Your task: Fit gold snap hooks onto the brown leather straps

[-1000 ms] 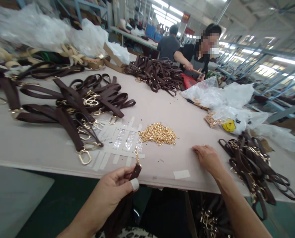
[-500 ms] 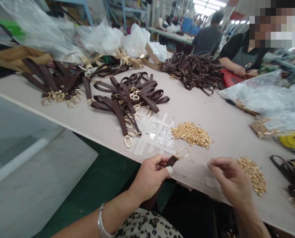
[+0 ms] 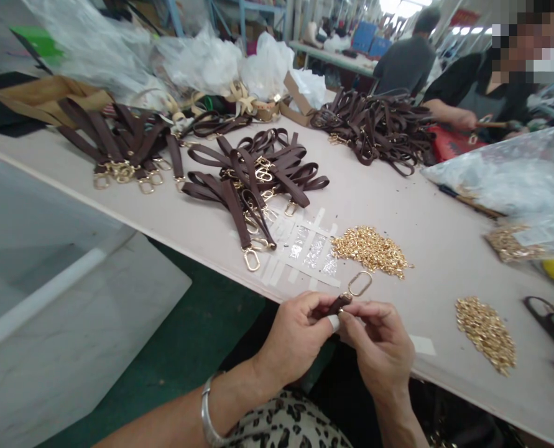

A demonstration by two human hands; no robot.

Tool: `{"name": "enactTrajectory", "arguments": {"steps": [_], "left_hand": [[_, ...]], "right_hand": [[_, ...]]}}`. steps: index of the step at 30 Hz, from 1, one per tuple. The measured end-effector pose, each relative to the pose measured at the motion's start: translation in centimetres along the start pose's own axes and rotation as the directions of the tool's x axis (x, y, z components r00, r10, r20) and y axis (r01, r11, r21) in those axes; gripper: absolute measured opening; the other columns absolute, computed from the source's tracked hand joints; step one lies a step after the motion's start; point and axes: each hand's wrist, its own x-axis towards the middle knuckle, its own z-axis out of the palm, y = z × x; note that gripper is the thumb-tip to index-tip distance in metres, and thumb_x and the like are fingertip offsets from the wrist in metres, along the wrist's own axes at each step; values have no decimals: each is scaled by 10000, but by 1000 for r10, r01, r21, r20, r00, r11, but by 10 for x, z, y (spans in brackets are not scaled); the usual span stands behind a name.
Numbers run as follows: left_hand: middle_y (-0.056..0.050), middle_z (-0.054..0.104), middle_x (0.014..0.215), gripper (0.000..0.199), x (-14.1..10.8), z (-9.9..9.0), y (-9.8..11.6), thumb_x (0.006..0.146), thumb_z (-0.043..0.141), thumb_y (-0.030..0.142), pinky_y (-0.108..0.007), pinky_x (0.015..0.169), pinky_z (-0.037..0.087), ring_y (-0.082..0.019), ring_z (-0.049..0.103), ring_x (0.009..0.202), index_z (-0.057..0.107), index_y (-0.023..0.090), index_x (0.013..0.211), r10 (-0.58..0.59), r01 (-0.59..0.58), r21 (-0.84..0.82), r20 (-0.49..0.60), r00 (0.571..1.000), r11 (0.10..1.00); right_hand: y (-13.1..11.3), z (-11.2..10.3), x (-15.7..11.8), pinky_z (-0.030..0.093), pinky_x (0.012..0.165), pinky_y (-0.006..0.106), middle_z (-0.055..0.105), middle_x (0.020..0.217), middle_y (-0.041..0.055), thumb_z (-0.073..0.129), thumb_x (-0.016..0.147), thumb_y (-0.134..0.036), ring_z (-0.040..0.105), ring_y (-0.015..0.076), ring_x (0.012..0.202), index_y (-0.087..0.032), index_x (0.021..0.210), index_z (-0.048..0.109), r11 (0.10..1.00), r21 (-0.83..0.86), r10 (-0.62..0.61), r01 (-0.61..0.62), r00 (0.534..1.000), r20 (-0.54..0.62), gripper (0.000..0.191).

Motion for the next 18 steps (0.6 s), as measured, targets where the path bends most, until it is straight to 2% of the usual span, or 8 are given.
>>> {"name": "enactTrajectory", "arguments": {"steps": [5, 9, 11, 15, 18], "left_hand": [[-39, 743, 994, 262, 0, -3, -3, 843, 620, 96, -279, 856, 521, -188, 677, 932, 761, 198, 1039, 84, -82, 149, -5, 996, 985], [-36, 733, 957, 237, 0, -5, -6, 844, 651, 117, -280, 831, 516, -182, 668, 899, 765, 200, 1035, 137, -139, 185, 23, 990, 973], [-47, 740, 962, 190, -1, -5, -9, 848, 688, 182, -295, 843, 520, -194, 671, 910, 765, 187, 1022, 104, -108, 109, 34, 994, 988], [-68, 769, 987, 215, -2, -3, -13, 794, 778, 279, -318, 880, 521, -213, 684, 928, 773, 164, 976, -35, 43, -133, 57, 998, 990], [-57, 778, 873, 207, -5, -1, -11, 725, 831, 278, -285, 806, 516, -186, 683, 818, 792, 152, 885, -91, 97, -164, 44, 995, 982]], "right_hand": [[-5, 4, -2, 583, 742, 310, 715, 889, 34, 775, 789, -258, 700, 182, 835, -217, 898, 628, 998, -3, 55, -55, 998, -34, 188], [-10, 7, -1, 578, 654, 257, 689, 838, 7, 807, 748, -265, 677, 146, 743, -222, 902, 621, 991, 83, 108, -100, 991, -85, 245], [-10, 8, -1, 576, 652, 240, 684, 864, 0, 829, 720, -260, 671, 134, 747, -235, 964, 615, 979, 155, 148, -133, 985, -91, 325], [-5, 5, -7, 579, 709, 226, 712, 895, -5, 840, 713, -275, 695, 134, 805, -270, 1101, 596, 933, 275, 251, -231, 967, -41, 458], [3, -5, -12, 588, 723, 232, 750, 905, 9, 836, 723, -306, 722, 161, 825, -283, 1162, 606, 916, 265, 316, -302, 949, -11, 496]]}}
